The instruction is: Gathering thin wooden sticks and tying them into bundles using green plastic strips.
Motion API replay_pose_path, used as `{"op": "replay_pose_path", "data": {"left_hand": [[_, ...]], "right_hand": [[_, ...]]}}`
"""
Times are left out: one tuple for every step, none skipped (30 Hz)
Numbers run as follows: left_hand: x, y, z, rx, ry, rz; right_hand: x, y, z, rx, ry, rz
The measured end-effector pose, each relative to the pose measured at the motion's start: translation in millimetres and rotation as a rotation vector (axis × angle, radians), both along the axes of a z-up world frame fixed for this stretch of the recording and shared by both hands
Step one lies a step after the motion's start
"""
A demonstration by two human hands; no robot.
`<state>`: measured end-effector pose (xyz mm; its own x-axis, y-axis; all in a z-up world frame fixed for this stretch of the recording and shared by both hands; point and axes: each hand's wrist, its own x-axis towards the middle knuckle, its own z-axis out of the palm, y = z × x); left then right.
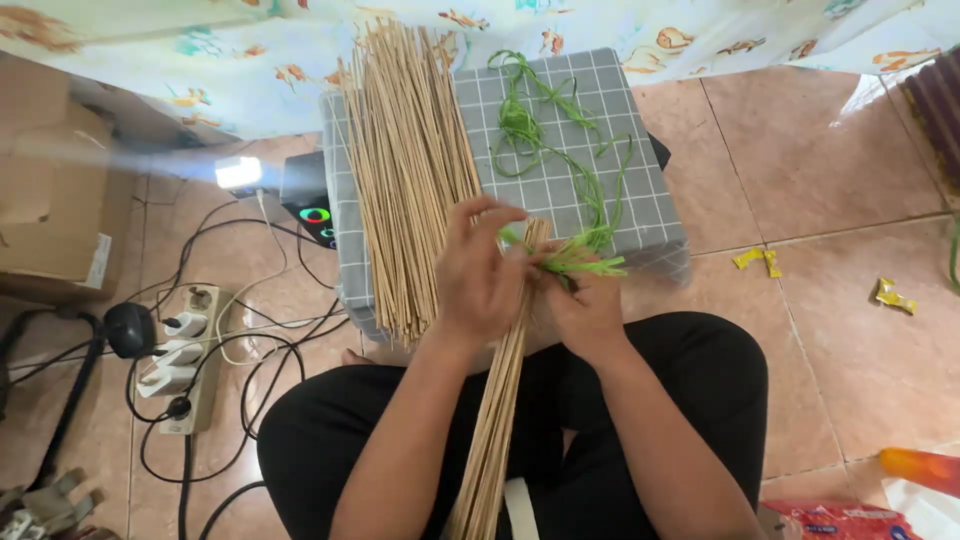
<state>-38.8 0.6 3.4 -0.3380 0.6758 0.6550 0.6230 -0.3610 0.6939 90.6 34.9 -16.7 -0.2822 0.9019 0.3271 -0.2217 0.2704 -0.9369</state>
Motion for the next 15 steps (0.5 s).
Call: {"op": "replay_pose_path", "data": {"left_hand": [[-4, 2, 4, 0.003, 0.008, -0.002], [-4, 3, 6, -0.198, 0.147, -0.049], [-5, 4, 8, -0.398, 0.289, -0.095], [-7, 5, 8, -0.398, 0.290, -0.100], [-10, 6, 8, -0.510, 0.304, -0.119], [-12, 6, 8, -0.624, 0.317, -0.137], [-12, 7, 10, -0.627, 0.318, -0.141], [-12, 7, 12, -0.654, 0.280, -0.175], [-12, 6, 15, -0.681, 0.242, -0.209], [-15, 6, 15, -0.678, 0.242, -0.209], [-18, 6, 15, -0.691, 0.105, -0.272], [-22, 5, 15, -0.703, -0.033, -0.331], [-22, 6, 14, -0.701, -0.033, -0.328], [-21, 8, 12, -0.661, -0.137, -0.349], [-20, 9, 9, -0.618, -0.241, -0.369]], "right_hand": [[1, 7, -3, 0.003, 0.008, -0.002], [6, 12, -8, 0.069, -0.118, 0.028], [10, 17, -13, 0.134, -0.244, 0.058], [13, 22, -22, 0.132, -0.244, 0.054], [15, 28, -30, 0.174, -0.249, 0.076], [17, 32, -39, 0.215, -0.255, 0.099], [19, 34, -37, 0.211, -0.255, 0.096], [20, 35, -35, 0.151, -0.200, 0.155], [20, 36, -32, 0.091, -0.145, 0.214], [21, 38, -31, 0.094, -0.146, 0.213], [21, 40, -29, 0.098, -0.129, 0.248], [20, 42, -27, 0.102, -0.110, 0.286], [21, 44, -30, 0.103, -0.110, 0.289], [22, 45, -32, 0.075, -0.067, 0.317], [22, 47, -35, 0.047, -0.024, 0.344]]}}
